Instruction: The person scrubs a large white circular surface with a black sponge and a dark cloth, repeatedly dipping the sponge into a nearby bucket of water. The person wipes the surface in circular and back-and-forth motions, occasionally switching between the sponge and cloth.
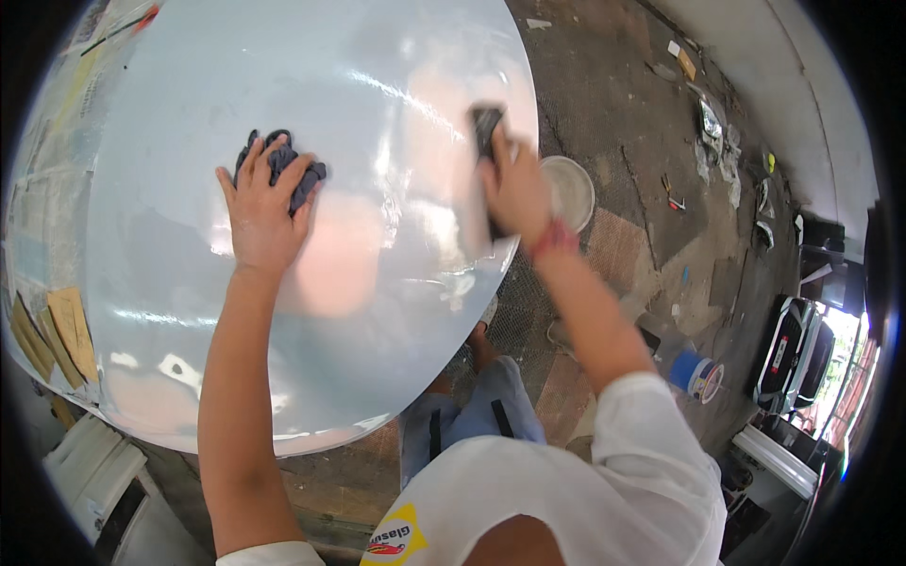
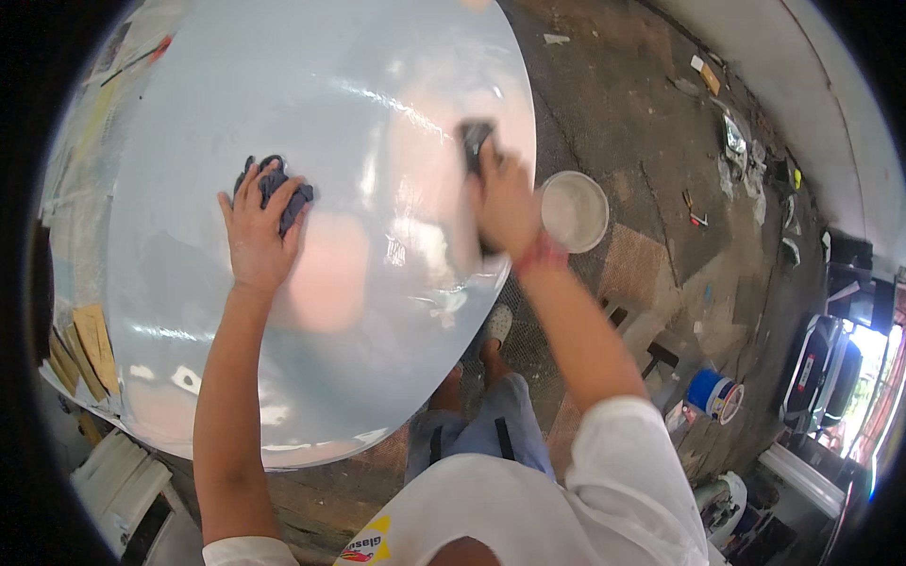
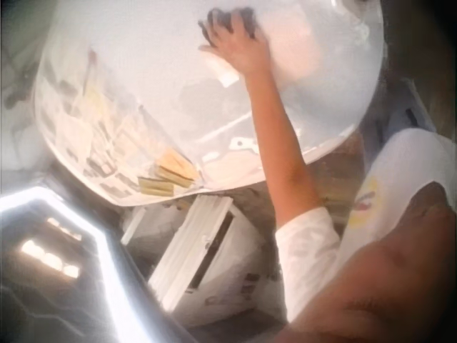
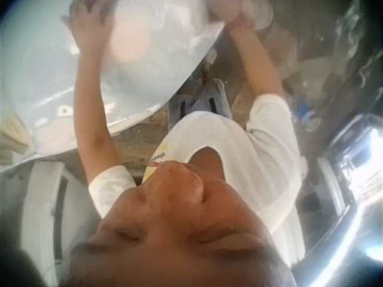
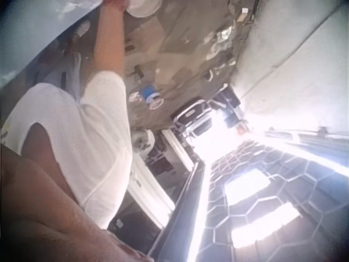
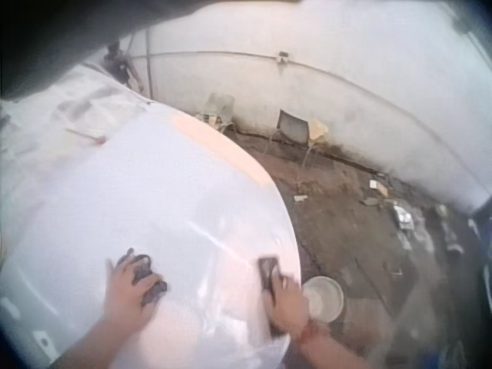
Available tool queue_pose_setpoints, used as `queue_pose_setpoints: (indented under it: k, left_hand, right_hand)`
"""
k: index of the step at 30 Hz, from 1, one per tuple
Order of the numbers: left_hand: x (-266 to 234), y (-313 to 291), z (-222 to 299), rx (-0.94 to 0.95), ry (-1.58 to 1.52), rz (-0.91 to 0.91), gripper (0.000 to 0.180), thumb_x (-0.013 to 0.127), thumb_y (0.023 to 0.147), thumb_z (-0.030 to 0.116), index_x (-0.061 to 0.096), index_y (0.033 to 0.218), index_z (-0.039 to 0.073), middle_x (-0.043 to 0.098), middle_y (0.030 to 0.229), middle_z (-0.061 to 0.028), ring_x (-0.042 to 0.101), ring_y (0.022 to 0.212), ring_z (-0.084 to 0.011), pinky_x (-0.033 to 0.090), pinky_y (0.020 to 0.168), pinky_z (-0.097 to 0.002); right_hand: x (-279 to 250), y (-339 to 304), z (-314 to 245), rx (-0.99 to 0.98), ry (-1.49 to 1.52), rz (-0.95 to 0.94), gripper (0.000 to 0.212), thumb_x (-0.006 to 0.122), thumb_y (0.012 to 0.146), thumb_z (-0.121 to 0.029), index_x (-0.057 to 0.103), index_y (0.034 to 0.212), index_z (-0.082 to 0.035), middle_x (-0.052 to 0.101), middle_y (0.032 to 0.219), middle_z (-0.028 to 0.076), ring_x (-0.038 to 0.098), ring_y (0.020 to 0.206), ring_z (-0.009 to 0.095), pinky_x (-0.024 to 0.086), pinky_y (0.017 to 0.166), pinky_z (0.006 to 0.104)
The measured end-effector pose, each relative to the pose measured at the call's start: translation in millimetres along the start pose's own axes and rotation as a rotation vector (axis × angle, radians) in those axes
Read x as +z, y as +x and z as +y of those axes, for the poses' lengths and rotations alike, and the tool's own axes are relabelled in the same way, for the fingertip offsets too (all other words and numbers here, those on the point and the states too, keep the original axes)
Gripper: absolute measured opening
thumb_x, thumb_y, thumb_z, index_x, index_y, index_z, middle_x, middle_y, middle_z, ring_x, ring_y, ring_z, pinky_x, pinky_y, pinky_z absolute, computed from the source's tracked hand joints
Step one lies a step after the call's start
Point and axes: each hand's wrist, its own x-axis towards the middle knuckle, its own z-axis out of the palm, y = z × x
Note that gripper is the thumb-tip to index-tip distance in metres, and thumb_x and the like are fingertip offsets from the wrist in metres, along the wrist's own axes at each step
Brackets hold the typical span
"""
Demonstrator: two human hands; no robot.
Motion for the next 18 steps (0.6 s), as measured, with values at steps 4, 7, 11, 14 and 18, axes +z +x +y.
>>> queue_pose_setpoints:
  k: [4,7,11,14,18]
  left_hand:
    - [10.6,10.8,11.9,0.024,-0.026,0.016,0.036,0.074,0.104,0.033,0.073,0.140,0.027,0.060,0.160,-0.0083,0.045,0.157,-0.0379,0.023,0.124,-0.0818]
    - [7.1,5.5,3.4,0.020,0.009,0.010,0.036,0.074,0.104,0.033,0.073,0.139,0.027,0.060,0.159,-0.0082,0.046,0.157,-0.0380,0.024,0.124,-0.0818]
    - [3.3,-1.2,-0.2,0.005,0.020,0.003,0.036,0.075,0.103,0.033,0.073,0.139,0.028,0.061,0.159,-0.0080,0.047,0.157,-0.0379,0.025,0.122,-0.0818]
    - [3.9,2.9,0.2,0.013,0.026,0.024,0.037,0.075,0.103,0.034,0.073,0.139,0.028,0.061,0.159,-0.0079,0.047,0.157,-0.0378,0.026,0.122,-0.0815]
    - [11.6,9.2,8.5,0.042,0.001,0.056,0.036,0.073,0.104,0.034,0.074,0.140,0.028,0.061,0.159,-0.0081,0.046,0.158,-0.0380,0.025,0.123,-0.0813]
  right_hand:
    - [-18.6,82.1,59.9,0.230,0.000,0.003,0.069,0.059,0.109,-0.043,0.045,0.166,-0.007,0.061,0.142,0.025,0.066,0.124,0.045,0.061,0.099,0.0557]
    - [-2.8,6.1,5.0,0.069,0.074,0.025,0.072,0.061,0.108,-0.041,0.041,0.169,-0.008,0.060,0.142,0.027,0.064,0.125,0.047,0.061,0.098,0.0572]
    - [4.1,-170.8,-68.5,-0.092,0.217,-0.013,0.081,0.071,0.102,-0.032,0.039,0.173,-0.010,0.052,0.159,0.028,0.060,0.136,0.048,0.062,0.099,0.0562]
    - [5.6,-147.2,-37.7,-0.080,0.161,-0.030,0.080,0.072,0.102,-0.034,0.041,0.173,-0.012,0.054,0.156,0.027,0.061,0.135,0.048,0.061,0.101,0.0573]
    - [-3.9,-11.7,50.0,0.232,0.137,0.095,0.070,0.066,0.106,-0.038,0.046,0.165,-0.006,0.061,0.138,0.026,0.065,0.124,0.045,0.059,0.101,0.0551]
